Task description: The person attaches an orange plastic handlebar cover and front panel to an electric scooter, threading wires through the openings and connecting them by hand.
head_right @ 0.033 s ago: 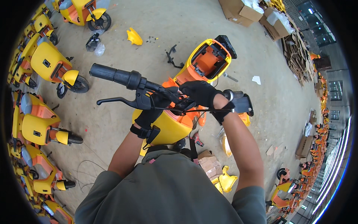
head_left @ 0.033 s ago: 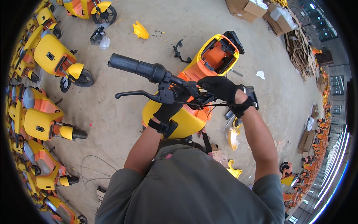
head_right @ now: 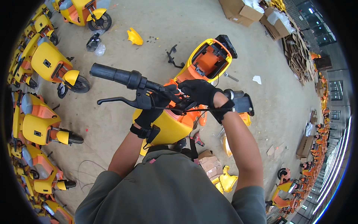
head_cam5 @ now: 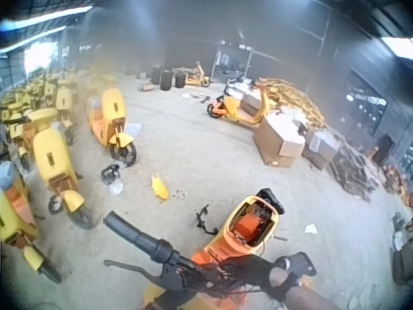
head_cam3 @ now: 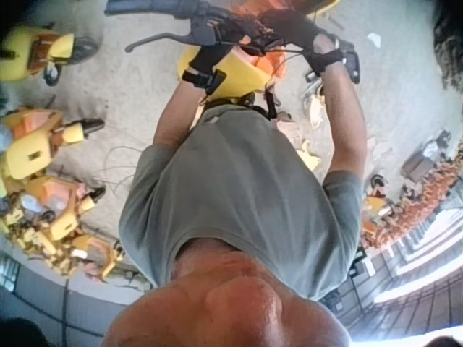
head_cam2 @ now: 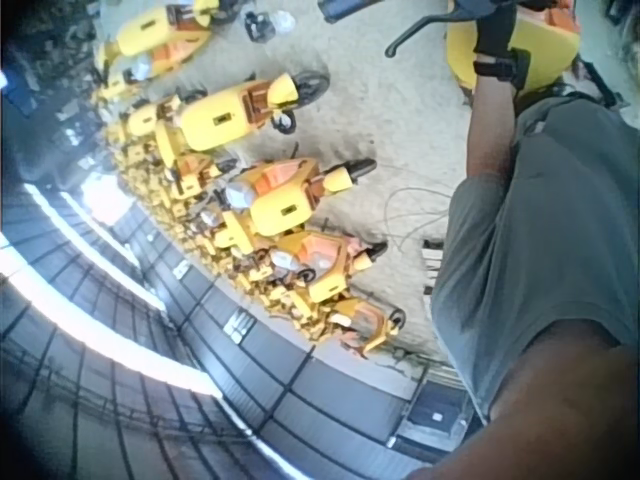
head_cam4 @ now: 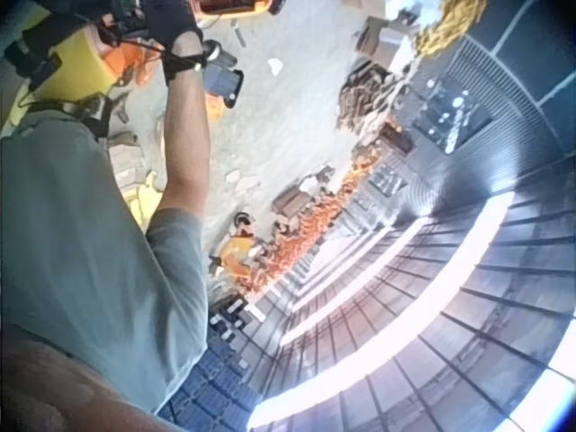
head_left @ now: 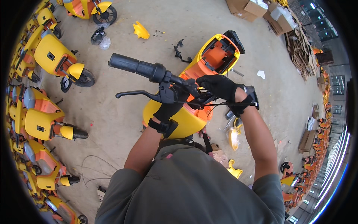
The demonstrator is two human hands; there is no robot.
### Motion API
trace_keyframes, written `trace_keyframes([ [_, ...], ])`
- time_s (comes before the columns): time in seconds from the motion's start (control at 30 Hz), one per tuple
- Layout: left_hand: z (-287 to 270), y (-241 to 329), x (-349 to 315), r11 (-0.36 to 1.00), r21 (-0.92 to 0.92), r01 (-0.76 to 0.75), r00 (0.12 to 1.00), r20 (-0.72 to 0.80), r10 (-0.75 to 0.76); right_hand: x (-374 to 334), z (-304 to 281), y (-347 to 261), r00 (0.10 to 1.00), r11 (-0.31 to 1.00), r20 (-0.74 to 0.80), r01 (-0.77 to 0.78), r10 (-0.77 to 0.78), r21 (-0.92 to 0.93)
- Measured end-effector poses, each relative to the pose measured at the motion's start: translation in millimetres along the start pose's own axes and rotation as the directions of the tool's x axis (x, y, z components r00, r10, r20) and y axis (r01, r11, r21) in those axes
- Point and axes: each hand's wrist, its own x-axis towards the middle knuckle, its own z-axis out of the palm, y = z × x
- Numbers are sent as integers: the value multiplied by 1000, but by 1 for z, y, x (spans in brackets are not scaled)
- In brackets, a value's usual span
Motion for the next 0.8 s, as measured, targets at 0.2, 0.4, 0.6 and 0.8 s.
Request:
trace_keyframes([
  [0.2,0,31,-31,509,861,-25,990,-48,131,11,-4,3,983,989,165,-97,79,109],
  [0.4,21,45,-91,404,915,12,1000,0,-30,5,-4,8,996,980,83,16,-33,197],
  [0.6,47,51,-124,284,948,-140,989,122,80,-6,0,10,995,936,-101,45,-10,350],
  [0.8,75,86,-128,55,979,-197,958,180,223,-16,17,12,940,829,-308,52,148,556],
])
